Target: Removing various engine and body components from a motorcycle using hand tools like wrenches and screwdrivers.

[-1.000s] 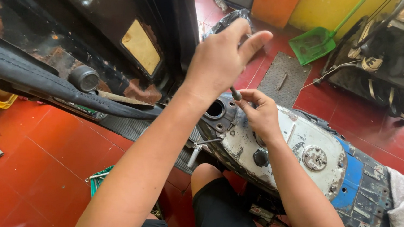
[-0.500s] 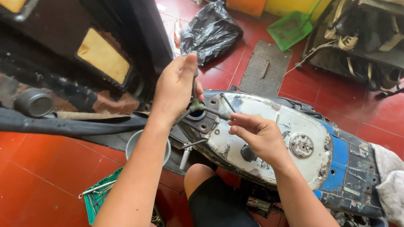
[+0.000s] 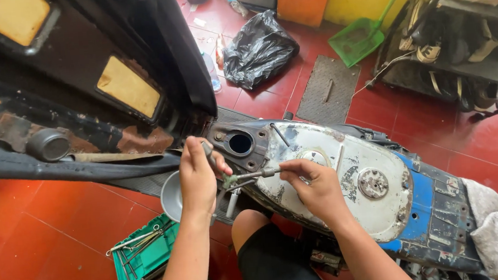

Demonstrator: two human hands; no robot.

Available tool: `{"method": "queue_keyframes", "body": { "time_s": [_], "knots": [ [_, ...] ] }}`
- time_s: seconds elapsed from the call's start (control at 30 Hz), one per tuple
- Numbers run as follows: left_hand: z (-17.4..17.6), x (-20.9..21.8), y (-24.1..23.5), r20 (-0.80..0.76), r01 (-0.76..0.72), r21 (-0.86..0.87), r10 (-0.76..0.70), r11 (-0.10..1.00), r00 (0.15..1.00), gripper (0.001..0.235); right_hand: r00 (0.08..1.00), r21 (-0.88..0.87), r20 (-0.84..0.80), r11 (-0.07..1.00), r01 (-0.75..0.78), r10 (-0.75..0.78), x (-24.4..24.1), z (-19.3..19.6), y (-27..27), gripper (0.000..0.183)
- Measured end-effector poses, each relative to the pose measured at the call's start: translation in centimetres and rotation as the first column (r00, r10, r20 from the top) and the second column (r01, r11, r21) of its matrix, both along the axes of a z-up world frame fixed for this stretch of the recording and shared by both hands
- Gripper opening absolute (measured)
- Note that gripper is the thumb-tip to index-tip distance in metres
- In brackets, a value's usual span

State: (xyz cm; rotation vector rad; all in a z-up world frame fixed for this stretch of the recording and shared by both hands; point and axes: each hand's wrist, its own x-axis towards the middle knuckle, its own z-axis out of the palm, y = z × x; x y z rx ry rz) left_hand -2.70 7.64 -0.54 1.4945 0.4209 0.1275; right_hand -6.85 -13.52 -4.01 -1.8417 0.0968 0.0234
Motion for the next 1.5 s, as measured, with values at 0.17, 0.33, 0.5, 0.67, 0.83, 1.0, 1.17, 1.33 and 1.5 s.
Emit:
{"method": "queue_keyframes", "body": {
  "time_s": [0.17,0.33,0.5,0.67,0.83,1.0,1.17,1.33,1.5],
  "knots": [
    [-1.4,-1.2,1.0,0.023,-0.11,-0.063,0.111,0.992,0.994,0.051,0.979,-0.329,0.189,0.944,-0.014,0.08,1.3,-0.8,-0.1,0.018],
    [-1.2,-1.2,1.3,0.024,-0.146,-0.103,0.149,0.984,0.988,0.049,0.881,-0.613,0.406,0.788,0.064,0.244,2.3,-3.0,-0.2,0.018],
    [-1.6,-0.5,1.2,0.022,-0.15,-0.121,0.154,0.981,0.988,0.048,0.893,-0.636,0.408,0.761,0.129,0.189,2.4,-4.3,0.1,0.015],
    [-2.3,0.0,0.6,0.007,-0.151,-0.151,0.154,0.977,0.988,0.049,0.906,-0.597,0.386,0.796,0.102,0.174,2.3,-3.6,0.0,0.02],
    [-2.1,0.3,0.0,0.024,-0.123,-0.16,0.128,0.979,0.991,0.049,0.957,-0.323,0.284,0.946,0.032,0.065,1.5,-0.6,-1.4,0.021],
    [-2.5,0.7,-0.9,0.123,-0.019,-0.125,0.034,0.992,0.992,0.054,0.981,0.063,-0.079,0.983,-0.174,0.178,1.9,0.0,-1.8,0.03],
    [-1.3,0.5,-1.0,0.197,0.093,-0.136,-0.065,0.986,0.978,0.054,0.985,0.192,-0.064,0.97,-0.146,0.161,1.4,-0.1,-1.9,0.025],
    [-1.7,1.0,-0.8,0.138,0.074,-0.159,-0.052,0.985,0.989,0.055,0.993,-0.03,0.087,0.996,-0.081,0.084,-0.4,1.0,-0.8,0.018],
    [-0.8,1.8,-1.3,0.061,0.048,-0.072,-0.043,0.996,0.997,0.057,0.938,-0.217,0.344,0.975,0.043,0.035,-1.2,1.0,-0.3,0.013]
  ]
}}
